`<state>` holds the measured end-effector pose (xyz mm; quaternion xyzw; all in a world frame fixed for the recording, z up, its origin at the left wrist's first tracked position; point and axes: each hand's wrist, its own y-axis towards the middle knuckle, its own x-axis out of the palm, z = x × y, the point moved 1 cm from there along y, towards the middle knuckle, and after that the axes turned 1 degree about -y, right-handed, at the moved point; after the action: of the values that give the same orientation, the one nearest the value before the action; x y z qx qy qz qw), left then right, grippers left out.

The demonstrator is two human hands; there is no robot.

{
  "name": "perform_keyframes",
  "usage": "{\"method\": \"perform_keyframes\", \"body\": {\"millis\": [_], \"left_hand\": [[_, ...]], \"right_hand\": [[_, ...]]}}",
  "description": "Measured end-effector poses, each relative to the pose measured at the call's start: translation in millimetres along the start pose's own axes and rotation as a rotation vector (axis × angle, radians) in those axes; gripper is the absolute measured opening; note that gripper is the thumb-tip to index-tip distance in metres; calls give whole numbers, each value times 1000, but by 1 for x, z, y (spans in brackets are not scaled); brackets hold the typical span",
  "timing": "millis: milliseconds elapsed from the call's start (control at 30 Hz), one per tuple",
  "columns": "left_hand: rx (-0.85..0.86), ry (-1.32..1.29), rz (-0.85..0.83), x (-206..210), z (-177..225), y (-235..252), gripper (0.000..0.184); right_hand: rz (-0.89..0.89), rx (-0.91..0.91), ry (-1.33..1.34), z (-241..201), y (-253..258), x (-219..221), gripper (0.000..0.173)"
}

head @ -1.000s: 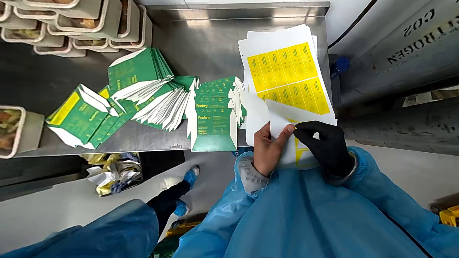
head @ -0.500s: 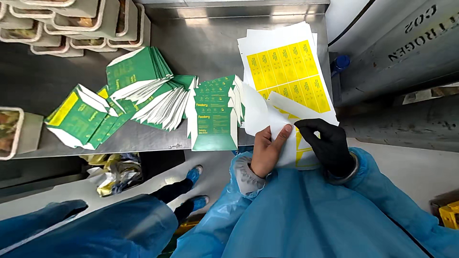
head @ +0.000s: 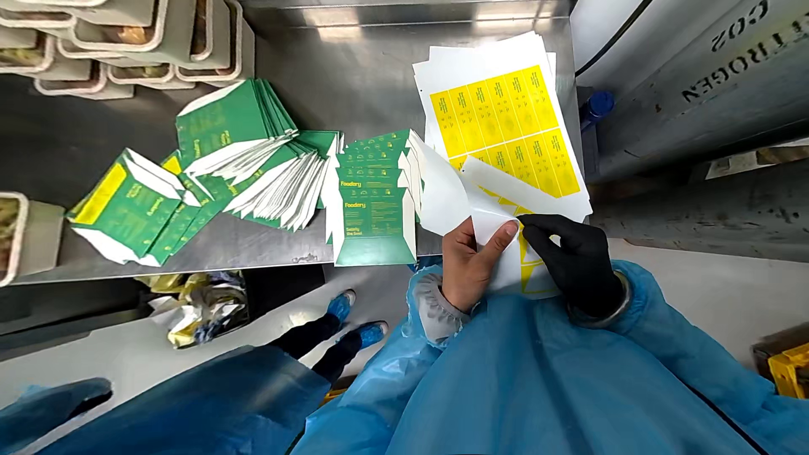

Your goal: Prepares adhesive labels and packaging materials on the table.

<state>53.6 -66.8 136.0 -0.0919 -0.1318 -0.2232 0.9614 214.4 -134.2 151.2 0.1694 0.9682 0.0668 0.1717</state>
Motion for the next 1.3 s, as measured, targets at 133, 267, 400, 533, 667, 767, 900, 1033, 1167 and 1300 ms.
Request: {"method": "perform_keyframes", "body": {"millis": [133, 267, 400, 533, 667, 767, 900, 1033, 1167, 1300], "left_hand": [[84, 122, 52, 1, -2, 2, 13], [155, 298, 98, 0, -5, 0, 15], [182, 397, 118, -2, -4, -1, 16], [190, 483, 140, -2, -3, -9, 19], [224, 469, 123, -4, -8, -4, 17], [242, 456, 85, -2, -7, -9, 16], [250, 395, 11, -2, 3, -10, 17], [214, 305, -16, -4, 12, -12, 15], [220, 224, -41, -8, 20, -18, 14], [191, 189, -37, -7, 22, -22, 14]], "right_hand": [[9, 66, 69, 0, 0, 3, 13], [-8, 153, 114, 1, -3, 4, 14], [-10, 201, 115, 0, -1, 3, 14], [-28, 224, 157, -2, 0, 0, 16], [-47, 194, 156, -1, 2, -2, 15], [-27, 164, 99, -2, 4, -5, 9], [-38, 150, 80, -5, 8, -9, 6], [-102, 185, 120, -8, 12, -11, 6], [-199, 155, 157, -8, 16, -14, 7], [-188, 197, 172, -12, 17, -9, 6]]}}
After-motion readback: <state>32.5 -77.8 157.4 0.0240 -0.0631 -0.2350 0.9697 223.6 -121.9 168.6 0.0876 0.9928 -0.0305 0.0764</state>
